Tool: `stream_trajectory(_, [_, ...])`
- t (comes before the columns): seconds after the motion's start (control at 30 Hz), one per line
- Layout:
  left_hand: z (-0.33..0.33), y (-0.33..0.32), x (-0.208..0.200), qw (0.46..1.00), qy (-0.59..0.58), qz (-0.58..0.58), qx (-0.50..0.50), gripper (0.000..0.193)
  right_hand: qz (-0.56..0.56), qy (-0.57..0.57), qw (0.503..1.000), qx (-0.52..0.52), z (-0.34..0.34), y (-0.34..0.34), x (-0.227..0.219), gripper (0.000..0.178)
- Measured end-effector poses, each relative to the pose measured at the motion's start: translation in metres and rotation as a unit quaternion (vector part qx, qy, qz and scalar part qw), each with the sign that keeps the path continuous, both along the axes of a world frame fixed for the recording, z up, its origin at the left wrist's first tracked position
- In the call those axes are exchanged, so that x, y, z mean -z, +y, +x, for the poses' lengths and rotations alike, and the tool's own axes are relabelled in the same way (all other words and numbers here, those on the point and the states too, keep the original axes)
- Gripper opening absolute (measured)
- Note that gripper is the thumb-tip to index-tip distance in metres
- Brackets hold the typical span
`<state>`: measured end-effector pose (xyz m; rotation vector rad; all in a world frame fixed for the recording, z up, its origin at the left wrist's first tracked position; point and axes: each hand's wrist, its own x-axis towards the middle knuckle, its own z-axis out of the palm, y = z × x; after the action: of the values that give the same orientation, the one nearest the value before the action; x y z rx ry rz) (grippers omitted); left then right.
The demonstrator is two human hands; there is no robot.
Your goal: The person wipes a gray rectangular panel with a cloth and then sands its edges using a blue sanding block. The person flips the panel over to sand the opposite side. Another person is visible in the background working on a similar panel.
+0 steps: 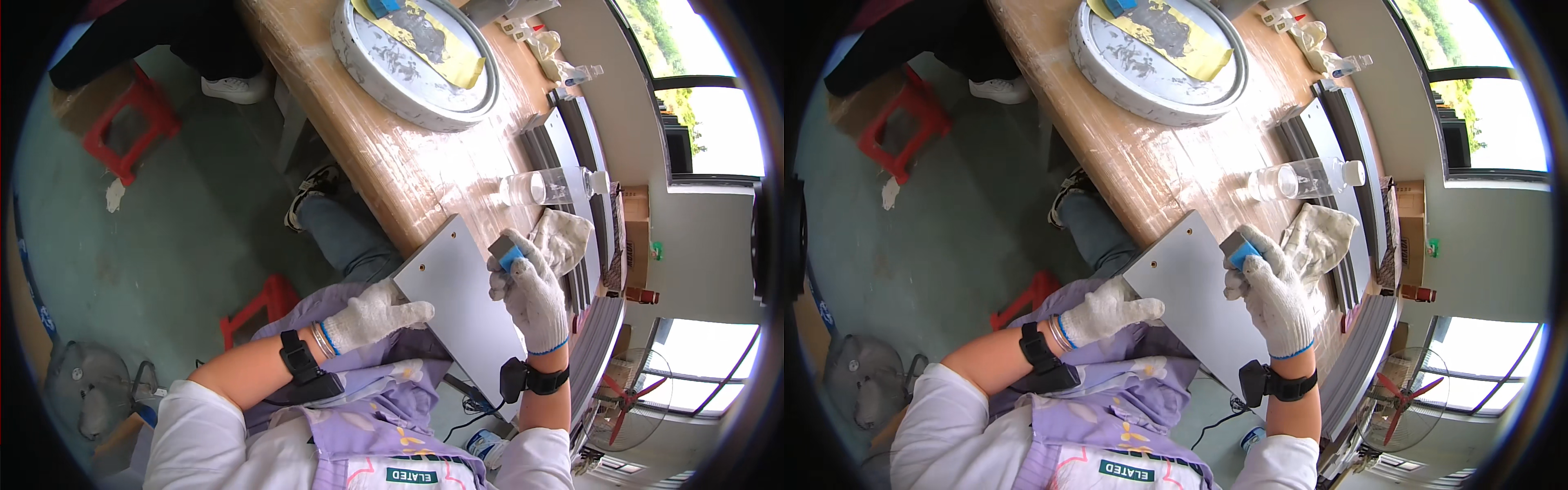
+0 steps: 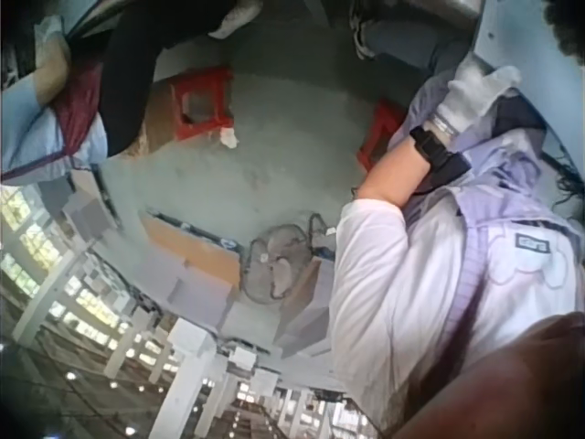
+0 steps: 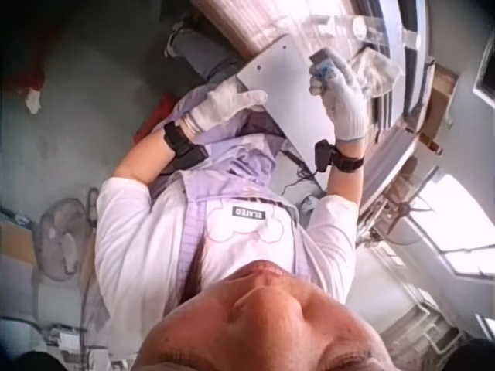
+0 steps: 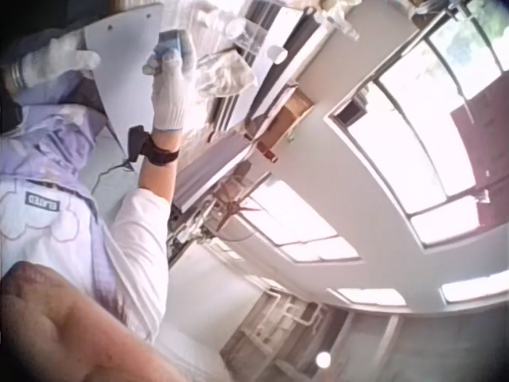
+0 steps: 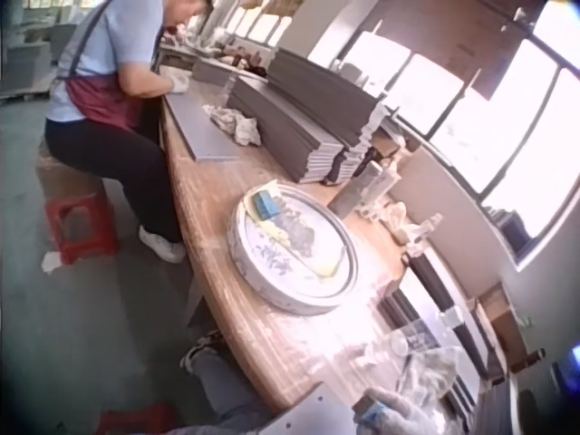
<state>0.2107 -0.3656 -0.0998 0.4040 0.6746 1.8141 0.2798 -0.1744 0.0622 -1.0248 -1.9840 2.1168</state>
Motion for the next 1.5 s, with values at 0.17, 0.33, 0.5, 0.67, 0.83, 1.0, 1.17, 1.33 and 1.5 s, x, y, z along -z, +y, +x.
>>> stream_trajectory(0.17, [-0.015, -0.020, 0.011, 0.992, 0.057, 0.004, -0.111, 0.051, -0.097, 0.051, 0.986, 0.129, 0.109, 0.025, 0.018, 0.052])
stream_trajectory(0.33, [-0.048, -0.011, 0.001, 0.707, 0.657, -0.061, -0.254, 0.076, -0.195, 0.096, 0.934, 0.284, 0.214, 0.007, 0.041, 0.055])
stream_trajectory(0.5, [-0.067, 0.000, -0.053, 0.580, 0.772, -0.002, -0.261, 0.053, -0.154, 0.148, 0.936, 0.281, 0.292, -0.021, 0.028, 0.057])
stream_trajectory(0.67, [-0.039, 0.011, -0.096, 0.854, 0.498, 0.069, -0.135, 0.035, -0.083, 0.187, 0.959, 0.195, 0.342, -0.036, 0.011, 0.061])
stream_trajectory(0.83, [-0.023, 0.027, -0.076, 0.945, 0.268, -0.152, -0.112, 0.033, -0.169, 0.195, 0.949, 0.183, 0.353, -0.045, 0.040, 0.057])
stream_trajectory(1.0, [-0.022, 0.039, -0.052, 0.933, 0.226, -0.264, -0.090, 0.044, -0.190, 0.212, 0.935, 0.211, 0.371, -0.051, 0.070, 0.057])
stream_trajectory(1.17, [-0.018, 0.035, -0.055, 0.937, 0.191, -0.283, -0.072, 0.046, -0.200, 0.254, 0.915, 0.241, 0.359, -0.044, 0.072, 0.057])
stream_trajectory(1.33, [-0.011, 0.027, -0.050, 0.915, 0.199, -0.329, -0.118, 0.044, -0.285, 0.373, 0.868, 0.161, 0.275, -0.028, 0.066, 0.068])
stream_trajectory(1.5, [-0.019, 0.016, -0.047, 0.930, 0.194, -0.304, -0.064, 0.042, -0.151, 0.236, 0.960, -0.018, 0.163, -0.034, 0.042, 0.047])
